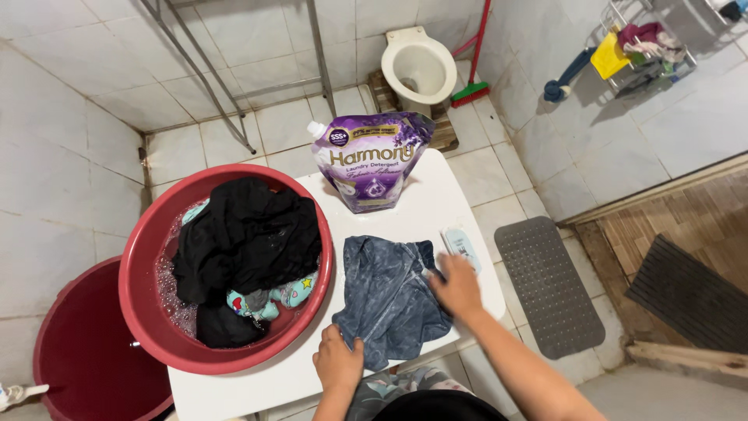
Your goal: The person scrubs a pair of jeans with a brush on a white table, then rinses the jeans in a red basin of soapy water. The person then picks up a black garment and a dark bra from the basin, wrings them, and places them on the table.
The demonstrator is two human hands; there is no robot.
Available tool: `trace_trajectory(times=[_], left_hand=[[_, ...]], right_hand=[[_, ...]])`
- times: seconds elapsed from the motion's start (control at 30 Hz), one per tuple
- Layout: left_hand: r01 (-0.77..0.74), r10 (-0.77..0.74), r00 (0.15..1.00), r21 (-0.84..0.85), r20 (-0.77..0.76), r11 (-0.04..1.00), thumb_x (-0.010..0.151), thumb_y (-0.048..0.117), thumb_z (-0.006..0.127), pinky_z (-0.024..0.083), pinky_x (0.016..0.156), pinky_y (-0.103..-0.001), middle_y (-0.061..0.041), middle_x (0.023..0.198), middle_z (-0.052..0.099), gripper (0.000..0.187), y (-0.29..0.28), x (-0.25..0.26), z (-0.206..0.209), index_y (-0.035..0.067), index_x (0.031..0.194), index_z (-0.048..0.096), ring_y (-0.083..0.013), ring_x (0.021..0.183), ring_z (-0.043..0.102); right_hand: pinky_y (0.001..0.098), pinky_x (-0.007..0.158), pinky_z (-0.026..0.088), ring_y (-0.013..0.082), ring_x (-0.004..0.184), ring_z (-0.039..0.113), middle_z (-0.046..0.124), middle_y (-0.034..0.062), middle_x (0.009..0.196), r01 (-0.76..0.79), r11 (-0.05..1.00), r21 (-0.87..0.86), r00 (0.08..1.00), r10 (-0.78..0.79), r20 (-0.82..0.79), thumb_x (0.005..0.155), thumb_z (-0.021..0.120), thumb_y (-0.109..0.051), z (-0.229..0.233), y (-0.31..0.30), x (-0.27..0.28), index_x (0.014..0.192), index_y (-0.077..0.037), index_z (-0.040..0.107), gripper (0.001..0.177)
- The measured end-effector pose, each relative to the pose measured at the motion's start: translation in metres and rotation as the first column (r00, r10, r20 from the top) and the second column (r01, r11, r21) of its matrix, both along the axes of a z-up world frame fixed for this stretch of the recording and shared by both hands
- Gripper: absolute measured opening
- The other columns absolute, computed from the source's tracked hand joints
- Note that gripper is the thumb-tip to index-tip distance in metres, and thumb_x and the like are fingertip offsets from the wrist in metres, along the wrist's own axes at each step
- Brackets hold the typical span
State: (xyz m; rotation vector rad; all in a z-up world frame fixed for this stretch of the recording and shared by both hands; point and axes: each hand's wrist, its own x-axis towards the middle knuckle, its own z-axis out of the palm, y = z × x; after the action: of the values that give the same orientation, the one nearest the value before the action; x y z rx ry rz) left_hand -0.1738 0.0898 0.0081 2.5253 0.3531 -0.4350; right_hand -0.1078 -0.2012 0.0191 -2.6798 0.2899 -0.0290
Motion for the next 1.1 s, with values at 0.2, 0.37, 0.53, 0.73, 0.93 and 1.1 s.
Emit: trace_trajectory(times=[0.2,0.37,0.53,0.73,0.93,1.1], left_hand=[[0.142,-0.146,0.989,0.114,0.028,0.983,0.079,0.032,0.075,0.045,0.091,-0.048,-0.011,0.123,0.055,0.066,-0.011,0.000,0.034,0.006,0.133,0.048,-0.0300,0.114,0.059],[0.204,-0.206,0.978,0.070,0.027,0.977,0.084,0.030,0.073,0.044,0.091,-0.048,-0.012,0.118,0.057,0.052,-0.022,0.006,0.059,0.006,0.126,0.053,-0.0308,0.111,0.060],[0.253,-0.193,0.934,-0.176,0.302,0.951,0.087,0.027,0.071,0.044,0.089,-0.047,-0.010,0.104,0.064,0.030,-0.022,0.012,0.093,0.007,0.108,0.065,-0.0329,0.103,0.062],[0.295,-0.084,0.848,-0.334,0.523,0.895,0.087,0.019,0.071,0.046,0.087,-0.045,-0.010,0.093,0.063,0.023,0.012,0.034,0.147,0.007,0.107,0.067,-0.0314,0.096,0.063],[0.255,0.118,0.693,-0.396,0.711,0.882,0.082,0.016,0.078,0.051,0.089,-0.041,-0.013,0.119,0.061,0.046,0.082,0.071,0.195,0.007,0.123,0.061,-0.0326,0.106,0.062],[0.341,0.076,0.566,-0.317,0.821,0.885,0.070,0.025,0.088,0.044,0.104,-0.047,-0.017,0.141,0.052,0.092,0.139,0.096,0.239,0.008,0.149,0.044,-0.0356,0.120,0.056]], right_hand=[[0.0477,0.093,0.047,0.0386,0.110,0.058,0.063,0.0213,0.116,-0.040,0.992,-0.117,0.985,0.019,-0.169,0.077,0.080,-0.042,0.002,0.031,-0.016,0.146,0.001,0.044,0.089],[0.0454,0.091,0.054,0.0362,0.104,0.067,0.073,0.0204,0.105,0.013,0.998,-0.062,0.937,-0.034,-0.348,0.076,0.083,-0.040,-0.008,0.027,0.004,0.125,-0.008,0.067,0.061],[0.0391,0.078,0.057,0.0325,0.080,0.076,0.076,0.0201,0.088,0.036,0.938,0.345,0.974,0.044,-0.223,0.079,0.076,-0.021,-0.005,0.028,0.008,0.115,-0.007,0.073,0.039],[0.0361,0.083,0.049,0.0268,0.091,0.062,0.071,0.0092,0.097,-0.289,0.835,0.469,0.946,0.174,0.273,0.072,0.075,-0.003,0.071,0.053,0.029,0.106,-0.003,0.072,0.034],[0.0351,0.093,0.042,0.0268,0.103,0.053,0.065,0.0077,0.099,-0.523,0.804,0.283,0.804,0.355,0.478,0.071,0.074,0.005,0.206,0.102,0.058,0.109,-0.004,0.071,0.039],[0.0364,0.097,0.041,0.0269,0.108,0.052,0.063,0.0056,0.108,-0.742,0.617,0.261,0.632,0.517,0.577,0.067,0.075,0.004,0.281,0.164,0.080,0.117,-0.006,0.068,0.051]])
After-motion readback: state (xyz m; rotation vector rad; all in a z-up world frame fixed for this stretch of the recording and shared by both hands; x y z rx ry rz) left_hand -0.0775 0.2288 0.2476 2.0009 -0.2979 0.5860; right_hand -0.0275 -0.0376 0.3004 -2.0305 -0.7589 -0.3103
